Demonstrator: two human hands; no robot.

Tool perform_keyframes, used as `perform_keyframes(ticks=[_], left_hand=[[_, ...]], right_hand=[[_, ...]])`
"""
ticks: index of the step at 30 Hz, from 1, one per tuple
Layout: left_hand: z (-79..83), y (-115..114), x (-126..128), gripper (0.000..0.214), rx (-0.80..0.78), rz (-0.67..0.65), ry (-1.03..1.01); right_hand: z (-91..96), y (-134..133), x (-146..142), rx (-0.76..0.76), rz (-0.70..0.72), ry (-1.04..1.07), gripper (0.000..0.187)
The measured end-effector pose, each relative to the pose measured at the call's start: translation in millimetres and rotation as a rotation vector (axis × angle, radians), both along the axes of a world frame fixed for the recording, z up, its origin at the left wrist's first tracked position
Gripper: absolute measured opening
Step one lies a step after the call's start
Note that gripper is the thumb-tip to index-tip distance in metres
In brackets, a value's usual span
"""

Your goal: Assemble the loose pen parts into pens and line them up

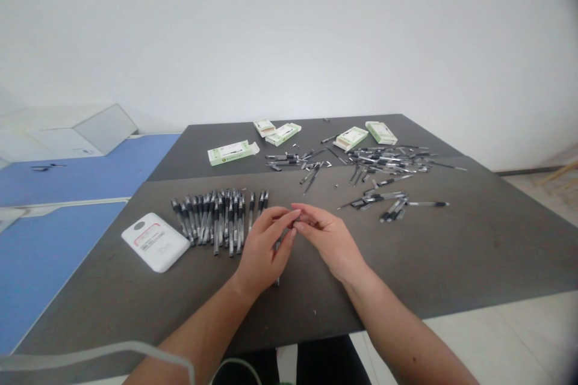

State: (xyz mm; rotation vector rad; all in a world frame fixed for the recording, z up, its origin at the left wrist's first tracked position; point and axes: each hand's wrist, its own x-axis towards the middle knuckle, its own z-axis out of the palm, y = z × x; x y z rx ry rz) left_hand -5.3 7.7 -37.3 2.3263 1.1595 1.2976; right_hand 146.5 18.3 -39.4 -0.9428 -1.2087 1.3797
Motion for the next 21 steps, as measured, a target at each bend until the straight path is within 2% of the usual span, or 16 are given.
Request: perform_keyframes(ticks=[3, 5, 7, 10, 12, 17, 21], left_hand=[[-0.9, 1.5, 0.9, 0.030, -0.048, -0.032, -0.004], [-2.4, 2.9, 1.0, 0.029, -0.078, 0.019, -0.026], [-4.2, 5.2, 0.5, 0.029, -0.101, 0.092, -0.060], [-6.7, 10.0, -1.0, 0.026, -0.109, 0.172, -0.109], [-8.5, 13.1, -1.7, 0.024, -0.119, 0.195, -0.131], [-15.1, 18.7, -2.0, 0.024, -0.175, 0.187, -0.177], [-19.9, 22.2, -2.2, 0.024, -0.201, 0.168, -0.215]], right_hand=[[0.0, 2.2, 0.9, -0.049, 0.054, 0.103, 0.034], [-2.1, 6.2, 2.8, -0.063, 0.054, 0.051, 0.038], [-7.0, 12.0, 4.8, -0.076, 0.022, -0.152, 0.037], [-18.7, 21.3, 4.8, -0.054, -0.037, -0.605, 0.024], [-27.1, 25.9, 2.7, -0.011, -0.039, -0.834, 0.018], [-40.5, 28.7, -5.2, 0.079, -0.060, -1.102, 0.014], [-41.2, 23.8, -8.8, 0.131, -0.083, -1.204, 0.018]])
